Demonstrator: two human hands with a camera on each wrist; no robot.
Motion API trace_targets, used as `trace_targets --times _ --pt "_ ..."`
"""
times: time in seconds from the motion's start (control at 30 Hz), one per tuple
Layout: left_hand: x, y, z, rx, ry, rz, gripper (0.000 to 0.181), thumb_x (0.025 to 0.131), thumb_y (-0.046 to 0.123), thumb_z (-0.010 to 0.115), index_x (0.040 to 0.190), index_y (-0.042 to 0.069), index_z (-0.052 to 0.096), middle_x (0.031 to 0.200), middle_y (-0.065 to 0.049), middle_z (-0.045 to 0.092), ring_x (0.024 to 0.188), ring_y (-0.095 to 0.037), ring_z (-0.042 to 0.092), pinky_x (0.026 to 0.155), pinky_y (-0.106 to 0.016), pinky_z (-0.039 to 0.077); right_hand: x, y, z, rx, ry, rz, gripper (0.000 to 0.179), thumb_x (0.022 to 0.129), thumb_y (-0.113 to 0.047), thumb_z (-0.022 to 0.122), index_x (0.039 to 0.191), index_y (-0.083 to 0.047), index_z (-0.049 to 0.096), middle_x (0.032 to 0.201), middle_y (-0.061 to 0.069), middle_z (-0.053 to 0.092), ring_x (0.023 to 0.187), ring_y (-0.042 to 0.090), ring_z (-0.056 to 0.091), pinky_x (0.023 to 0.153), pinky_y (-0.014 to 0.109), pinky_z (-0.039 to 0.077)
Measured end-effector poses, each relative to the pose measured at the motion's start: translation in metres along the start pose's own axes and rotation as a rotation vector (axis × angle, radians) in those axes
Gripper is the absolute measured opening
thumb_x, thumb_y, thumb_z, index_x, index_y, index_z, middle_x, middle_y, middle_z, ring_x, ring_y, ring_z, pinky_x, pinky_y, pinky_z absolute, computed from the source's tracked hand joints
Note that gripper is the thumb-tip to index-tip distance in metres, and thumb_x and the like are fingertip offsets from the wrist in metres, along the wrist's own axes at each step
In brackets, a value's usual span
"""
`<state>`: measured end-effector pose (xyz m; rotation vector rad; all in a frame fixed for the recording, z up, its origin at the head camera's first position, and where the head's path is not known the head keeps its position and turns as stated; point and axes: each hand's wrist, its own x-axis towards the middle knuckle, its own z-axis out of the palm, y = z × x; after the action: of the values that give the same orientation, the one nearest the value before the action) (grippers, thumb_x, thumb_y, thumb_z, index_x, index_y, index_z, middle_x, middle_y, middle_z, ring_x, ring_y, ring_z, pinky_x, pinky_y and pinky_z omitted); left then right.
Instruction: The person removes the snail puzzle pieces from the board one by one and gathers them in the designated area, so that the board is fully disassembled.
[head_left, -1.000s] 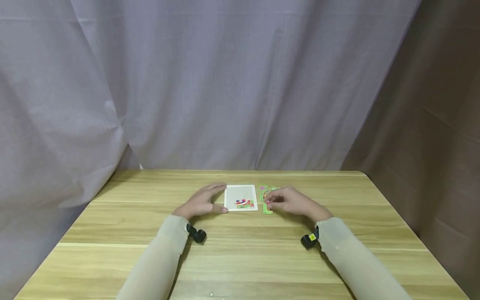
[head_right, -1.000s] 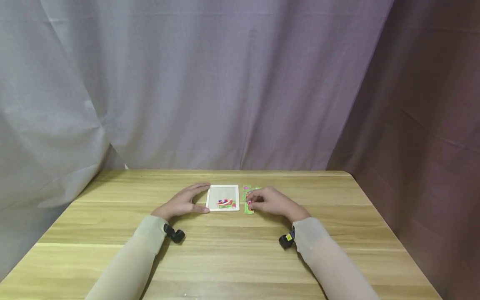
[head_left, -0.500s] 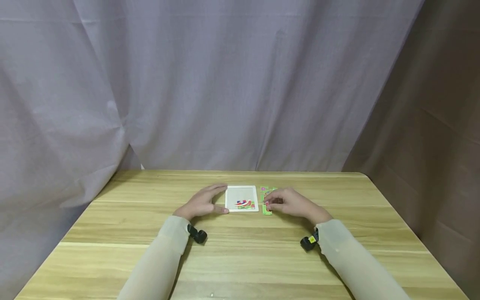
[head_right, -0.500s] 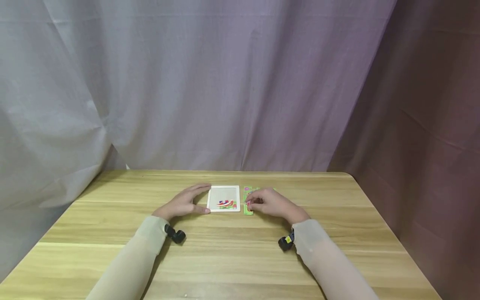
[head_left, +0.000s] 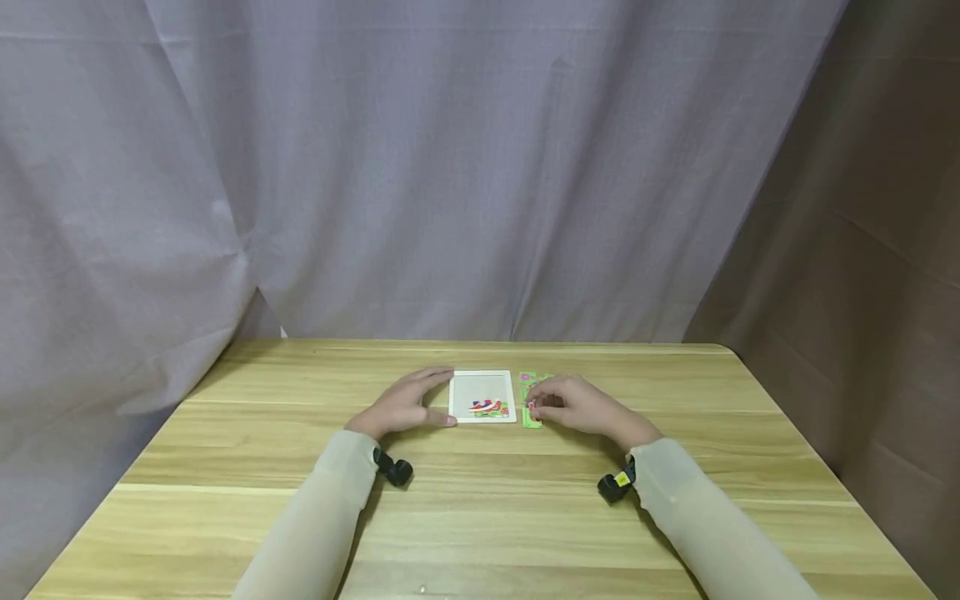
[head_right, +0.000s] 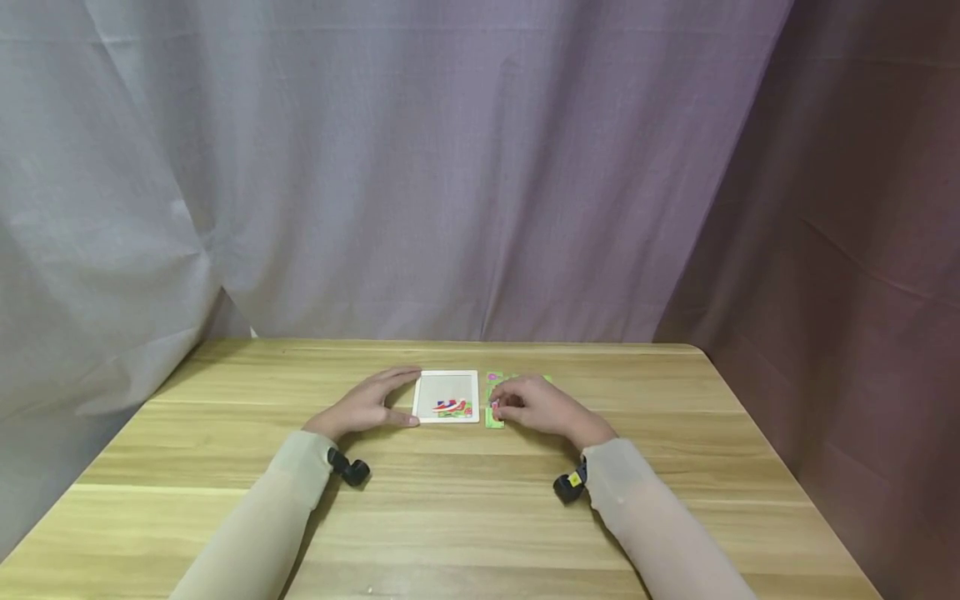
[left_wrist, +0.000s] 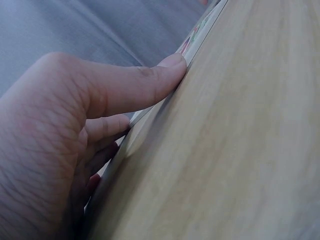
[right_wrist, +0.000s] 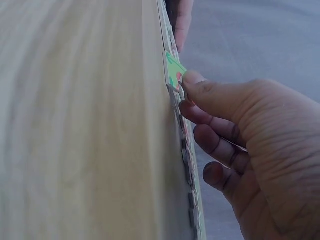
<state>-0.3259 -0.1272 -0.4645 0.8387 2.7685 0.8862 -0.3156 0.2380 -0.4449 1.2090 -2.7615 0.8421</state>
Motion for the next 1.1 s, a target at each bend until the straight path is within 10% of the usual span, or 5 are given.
trace_targets --times 1.1 --pt "-0.001 0.000 0.001 -0.003 -0.004 0.009 0.100 0.093 0.052 0.084 0.172 0.008 0.044 0.182 -0.016 0.040 0.168 -0.046 0.037 0.138 -0.073 0.025 0.007 -0.015 -0.002 0.006 -0.010 0.042 0.015 0.109 -0.019 0.076 0.117 -0.008 0.082 0.099 -0.004 0.079 0.087 0.002 0.064 0.079 0.025 0.060"
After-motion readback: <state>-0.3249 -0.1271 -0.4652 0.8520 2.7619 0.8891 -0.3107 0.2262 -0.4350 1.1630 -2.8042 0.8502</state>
